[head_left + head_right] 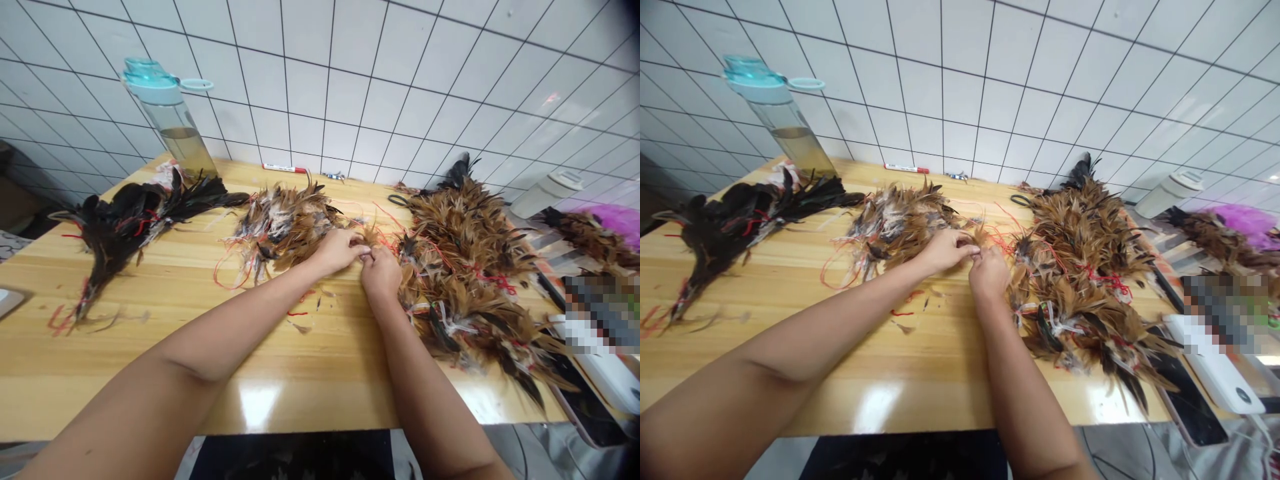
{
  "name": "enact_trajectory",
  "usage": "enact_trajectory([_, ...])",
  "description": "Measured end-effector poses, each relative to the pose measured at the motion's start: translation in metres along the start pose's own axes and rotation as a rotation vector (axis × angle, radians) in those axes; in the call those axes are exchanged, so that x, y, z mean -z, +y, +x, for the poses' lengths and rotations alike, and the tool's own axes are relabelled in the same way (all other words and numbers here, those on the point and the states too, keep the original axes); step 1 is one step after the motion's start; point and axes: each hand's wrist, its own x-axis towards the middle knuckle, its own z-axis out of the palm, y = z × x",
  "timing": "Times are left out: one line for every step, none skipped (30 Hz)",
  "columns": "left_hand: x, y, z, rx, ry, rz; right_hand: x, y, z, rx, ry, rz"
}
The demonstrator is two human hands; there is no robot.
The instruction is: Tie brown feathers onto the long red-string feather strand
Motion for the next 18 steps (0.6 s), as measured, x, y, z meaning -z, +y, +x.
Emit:
enact_trajectory([0.000, 0.000, 0.000, -0.005, -0.002, -0.014, 0.000, -0.001, 0.000, 0.006, -0.002, -0.004])
enact_trajectory([0.000, -0.001, 0.000, -0.007, -0.001, -0.021, -0.001, -0.001, 0.000, 0.010, -0.004, 0.001])
enact_trajectory([0.001, -0.001, 0.000, -0.003, 0.006, -0.022, -0.001, -0.001, 0.000, 0.011, -0.008, 0.018])
enact_trajectory([0.001, -0.002, 0.000, 0.002, 0.017, -0.027, -0.001, 0.000, 0.001, 0.015, -0.015, 0.049])
enact_trajectory([0.002, -0.003, 0.001, 0.012, 0.030, -0.045, -0.002, 0.001, 0.002, 0.020, -0.023, 0.096])
enact_trajectory([0.003, -0.004, 0.001, 0.027, 0.044, -0.084, -0.002, 0.002, 0.003, 0.027, -0.029, 0.156])
enact_trajectory([0.005, -0.005, 0.002, 0.048, 0.054, -0.145, -0.003, 0.003, 0.005, 0.031, -0.032, 0.225])
enact_trajectory([0.006, -0.006, 0.003, 0.073, 0.058, -0.223, -0.003, 0.005, 0.007, 0.029, -0.033, 0.299])
enact_trajectory([0.008, -0.007, 0.004, 0.098, 0.056, -0.308, -0.004, 0.007, 0.009, 0.018, -0.034, 0.375])
enact_trajectory([0.009, -0.009, 0.005, 0.124, 0.046, -0.387, -0.005, 0.009, 0.010, -0.005, -0.039, 0.455])
enact_trajectory([0.011, -0.010, 0.006, 0.144, 0.033, -0.450, -0.006, 0.011, 0.012, -0.036, -0.050, 0.537])
enact_trajectory([0.013, -0.011, 0.006, 0.155, 0.015, -0.488, -0.006, 0.013, 0.013, -0.069, -0.071, 0.619])
enact_trajectory([0.015, -0.012, 0.007, 0.158, -0.002, -0.506, -0.007, 0.015, 0.014, -0.100, -0.100, 0.697])
enact_trajectory([0.017, -0.013, 0.007, 0.153, -0.020, -0.509, -0.007, 0.016, 0.014, -0.125, -0.134, 0.763])
enact_trajectory([0.019, -0.013, 0.008, 0.145, -0.038, -0.504, -0.006, 0.017, 0.015, -0.145, -0.174, 0.818])
enact_trajectory([0.020, -0.013, 0.008, 0.136, -0.055, -0.499, -0.005, 0.017, 0.014, -0.161, -0.215, 0.863])
enact_trajectory([0.022, -0.012, 0.008, 0.126, -0.073, -0.495, -0.004, 0.017, 0.014, -0.174, -0.257, 0.900])
enact_trajectory([0.023, -0.011, 0.007, 0.115, -0.090, -0.493, -0.002, 0.017, 0.013, -0.189, -0.300, 0.935])
